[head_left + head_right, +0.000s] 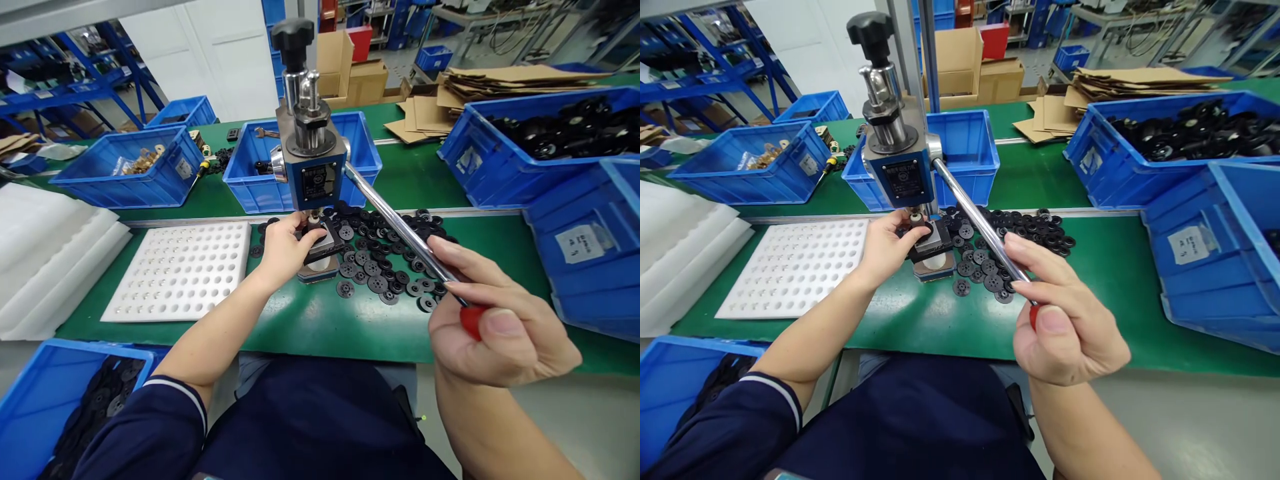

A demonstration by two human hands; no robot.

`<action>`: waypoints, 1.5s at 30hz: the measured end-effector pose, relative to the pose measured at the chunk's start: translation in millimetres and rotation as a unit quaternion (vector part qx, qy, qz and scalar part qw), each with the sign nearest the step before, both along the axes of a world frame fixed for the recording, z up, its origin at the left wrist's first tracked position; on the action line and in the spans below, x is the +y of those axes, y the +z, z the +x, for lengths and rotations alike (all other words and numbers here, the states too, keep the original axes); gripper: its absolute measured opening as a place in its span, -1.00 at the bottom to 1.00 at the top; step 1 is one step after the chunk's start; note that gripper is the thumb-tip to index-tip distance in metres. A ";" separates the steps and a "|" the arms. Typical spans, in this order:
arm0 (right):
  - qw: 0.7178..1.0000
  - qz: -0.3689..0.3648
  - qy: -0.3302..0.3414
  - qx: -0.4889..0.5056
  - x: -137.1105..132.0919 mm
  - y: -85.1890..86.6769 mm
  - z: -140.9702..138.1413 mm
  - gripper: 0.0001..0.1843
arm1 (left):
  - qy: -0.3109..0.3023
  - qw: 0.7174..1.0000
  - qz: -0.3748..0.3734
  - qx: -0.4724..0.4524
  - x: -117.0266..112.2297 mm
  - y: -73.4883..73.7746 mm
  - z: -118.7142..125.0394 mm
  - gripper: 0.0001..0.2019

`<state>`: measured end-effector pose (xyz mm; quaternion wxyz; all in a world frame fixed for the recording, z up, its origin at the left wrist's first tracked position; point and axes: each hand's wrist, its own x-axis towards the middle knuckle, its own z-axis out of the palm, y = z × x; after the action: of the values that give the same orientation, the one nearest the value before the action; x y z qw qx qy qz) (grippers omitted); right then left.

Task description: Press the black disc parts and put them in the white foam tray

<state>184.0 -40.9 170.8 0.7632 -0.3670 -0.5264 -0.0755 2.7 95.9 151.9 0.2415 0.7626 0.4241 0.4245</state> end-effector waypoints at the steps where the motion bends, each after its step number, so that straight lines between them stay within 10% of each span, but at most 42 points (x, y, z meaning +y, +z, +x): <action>1: 0.999 0.038 0.007 -0.007 2.9 -2.6 0.7 -0.73 | 0.001 1.000 0.002 0.001 -0.3 0.4 0.1 -0.91; 10: 0.999 0.022 -0.032 0.030 -1.8 10.6 -6.7 -0.50 | 0.035 0.999 -0.004 -0.016 -2.3 0.1 5.7 -0.86; 22: 0.989 0.095 -0.105 -0.039 11.2 -33.6 0.4 -0.60 | 0.042 0.999 0.000 -0.020 -4.9 -3.3 5.7 -0.86; 29: 0.991 0.002 -0.127 -0.043 13.2 -83.0 4.3 -0.50 | 0.027 0.999 -0.003 -0.024 -3.8 -3.0 7.2 -0.83; 33: 0.984 -0.101 -0.112 -0.093 -1.8 -64.8 9.1 -0.56 | 0.045 0.999 0.004 -0.023 -6.0 3.0 8.5 -0.88; 39: 0.875 -0.310 -0.125 -0.349 -30.5 -4.4 22.5 -0.49 | 0.054 0.998 0.004 -0.012 -2.8 -7.3 12.2 -0.82; 43: 0.758 -0.500 -0.133 -0.398 -18.1 21.8 19.4 -0.49 | 0.085 0.996 0.021 -0.026 -1.3 -11.6 15.2 -0.75; 45: 0.745 -0.537 -0.107 -0.381 -8.2 27.5 15.2 -0.54 | 0.095 0.995 0.023 -0.032 -2.5 -9.1 15.9 -0.75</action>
<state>199.2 -49.1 198.2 0.1629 -0.7110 -0.6840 0.0046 18.6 93.5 142.8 0.1954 0.7104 0.4770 0.4793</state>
